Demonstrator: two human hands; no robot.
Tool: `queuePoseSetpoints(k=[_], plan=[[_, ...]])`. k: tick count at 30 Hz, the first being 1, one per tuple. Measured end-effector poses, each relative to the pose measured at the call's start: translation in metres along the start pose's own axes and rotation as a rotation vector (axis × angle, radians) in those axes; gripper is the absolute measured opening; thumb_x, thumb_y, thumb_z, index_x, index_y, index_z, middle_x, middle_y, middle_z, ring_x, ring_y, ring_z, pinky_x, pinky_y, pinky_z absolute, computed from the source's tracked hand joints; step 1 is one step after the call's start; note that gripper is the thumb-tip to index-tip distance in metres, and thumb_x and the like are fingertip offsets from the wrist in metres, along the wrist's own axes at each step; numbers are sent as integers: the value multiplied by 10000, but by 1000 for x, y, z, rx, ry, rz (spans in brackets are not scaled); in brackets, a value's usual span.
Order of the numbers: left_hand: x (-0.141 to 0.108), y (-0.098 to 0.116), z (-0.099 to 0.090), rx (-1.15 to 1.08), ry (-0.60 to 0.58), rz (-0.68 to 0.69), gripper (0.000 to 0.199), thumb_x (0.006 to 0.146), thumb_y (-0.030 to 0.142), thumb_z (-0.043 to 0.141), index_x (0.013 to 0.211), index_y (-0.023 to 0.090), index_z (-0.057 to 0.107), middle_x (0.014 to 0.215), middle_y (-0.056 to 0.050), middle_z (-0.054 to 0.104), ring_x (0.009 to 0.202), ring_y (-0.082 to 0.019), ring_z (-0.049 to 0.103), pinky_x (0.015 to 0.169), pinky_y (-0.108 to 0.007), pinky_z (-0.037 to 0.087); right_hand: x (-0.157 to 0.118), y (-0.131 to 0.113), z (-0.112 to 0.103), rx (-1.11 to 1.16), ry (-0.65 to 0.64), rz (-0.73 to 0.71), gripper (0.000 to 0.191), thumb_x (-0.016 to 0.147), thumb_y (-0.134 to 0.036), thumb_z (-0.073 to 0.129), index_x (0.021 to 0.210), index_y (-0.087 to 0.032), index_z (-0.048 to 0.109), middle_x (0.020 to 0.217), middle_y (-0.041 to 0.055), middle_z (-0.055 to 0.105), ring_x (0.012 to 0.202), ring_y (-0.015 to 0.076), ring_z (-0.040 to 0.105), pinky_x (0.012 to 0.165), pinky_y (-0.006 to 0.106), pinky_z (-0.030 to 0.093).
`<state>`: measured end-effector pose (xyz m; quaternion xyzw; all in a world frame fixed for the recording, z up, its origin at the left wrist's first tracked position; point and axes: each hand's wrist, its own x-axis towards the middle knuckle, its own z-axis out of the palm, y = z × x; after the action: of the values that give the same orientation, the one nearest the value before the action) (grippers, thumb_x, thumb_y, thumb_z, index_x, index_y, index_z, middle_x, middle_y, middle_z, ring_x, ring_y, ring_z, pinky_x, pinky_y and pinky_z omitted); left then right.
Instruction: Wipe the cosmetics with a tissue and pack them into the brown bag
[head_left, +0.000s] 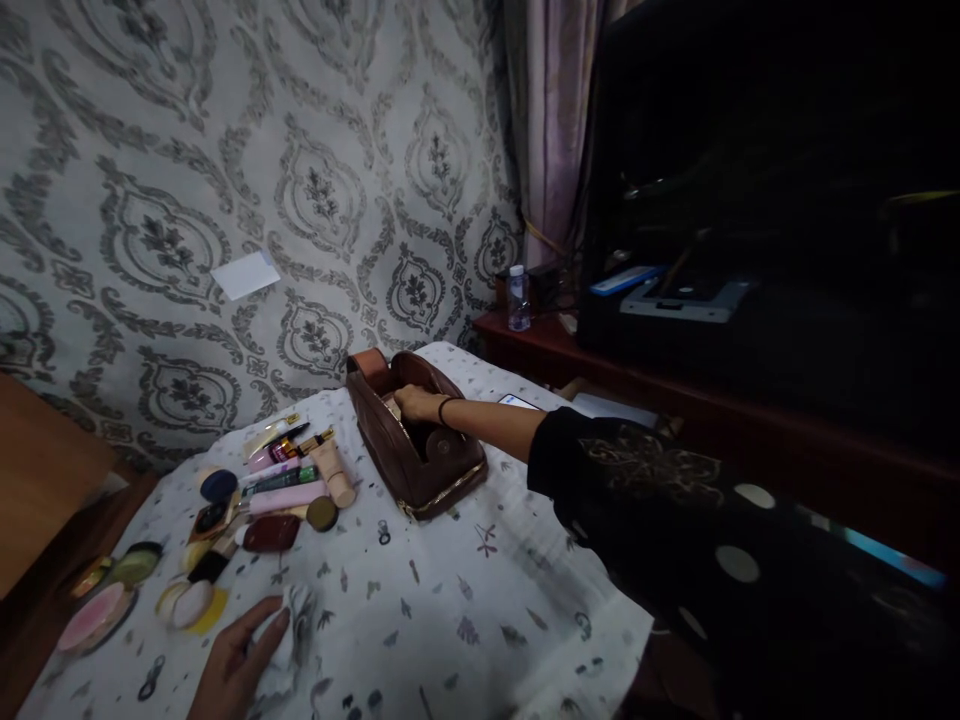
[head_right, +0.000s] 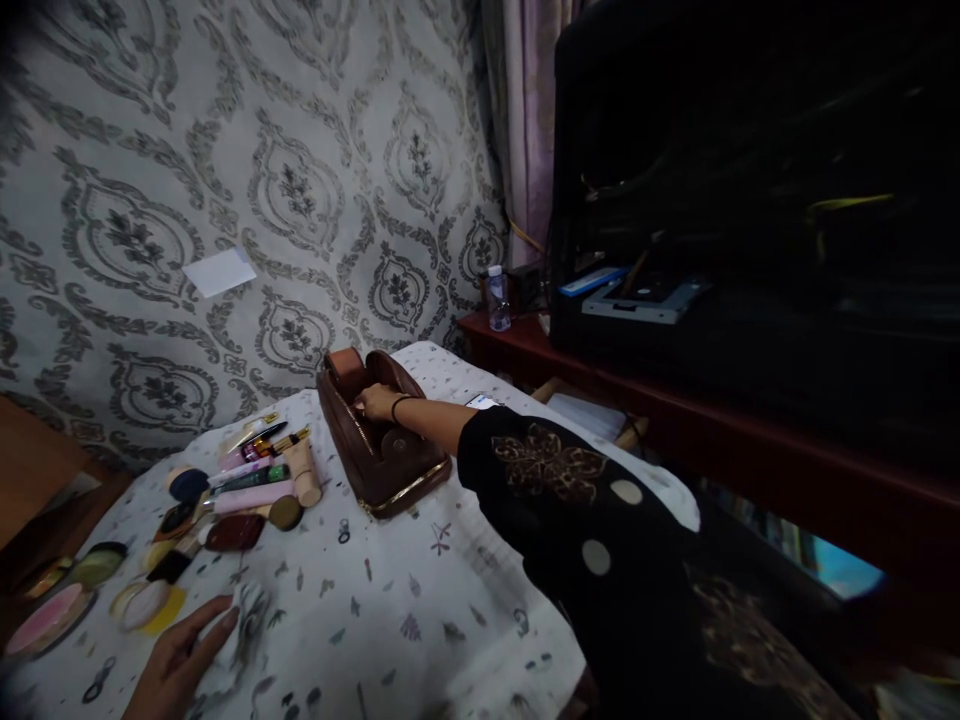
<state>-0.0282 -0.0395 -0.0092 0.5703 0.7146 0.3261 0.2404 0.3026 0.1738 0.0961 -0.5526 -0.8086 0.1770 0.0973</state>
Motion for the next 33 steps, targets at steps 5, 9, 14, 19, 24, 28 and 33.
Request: queuePoseSetpoints(k=[5,9,14,19,24,28,33], plan=[[0,3,-1,11,-27,-1,771,512,852,641,873,190,803,1032,-109,779,1095,-402,673,1001,-507,522,8,1,3,2,-48,82,342,942,-346,624,1228,-161,597,1221,97,620,1061,225,636,879,411,556],[3,-2,-1,8,-2,29,711,518,813,673,846,195,803,996,-91,787,1053,-375,697,935,-440,572,8,2,7,-2,-56,80,349,942,-344,624,1238,-161,593,1234,98,615,1072,229,632,887,420,553],[1,1,1,-11,28,97,654,539,779,686,806,193,800,952,-97,790,973,-361,721,864,-411,599,-4,-6,-4,-6,17,42,301,947,-345,617,1189,-167,626,1197,101,644,1041,214,648,879,391,554],[-1,5,2,-18,25,138,640,574,771,670,814,192,798,914,-85,792,928,-350,724,854,-419,594,-34,-36,-40,8,247,19,333,973,-370,531,1106,-107,685,1124,193,693,1070,288,664,859,335,520],[-2,3,1,-9,22,154,625,581,754,672,815,187,790,866,-73,785,814,-318,717,736,-390,597,-93,-77,-16,183,782,-333,366,1055,-255,274,1262,-127,548,1240,131,622,1153,193,575,990,315,447],[-2,6,1,-48,29,179,575,615,700,676,828,174,773,848,-71,770,805,-288,692,698,-347,568,-119,-106,63,230,579,-809,252,1024,-265,401,1086,-150,616,1055,99,673,994,181,611,890,284,477],[-3,15,-5,-178,58,261,454,725,592,636,812,156,724,790,-48,734,755,-219,638,693,-294,519,-103,-135,136,483,228,-678,160,920,-188,578,1066,-164,638,973,61,698,898,172,644,811,275,473]])
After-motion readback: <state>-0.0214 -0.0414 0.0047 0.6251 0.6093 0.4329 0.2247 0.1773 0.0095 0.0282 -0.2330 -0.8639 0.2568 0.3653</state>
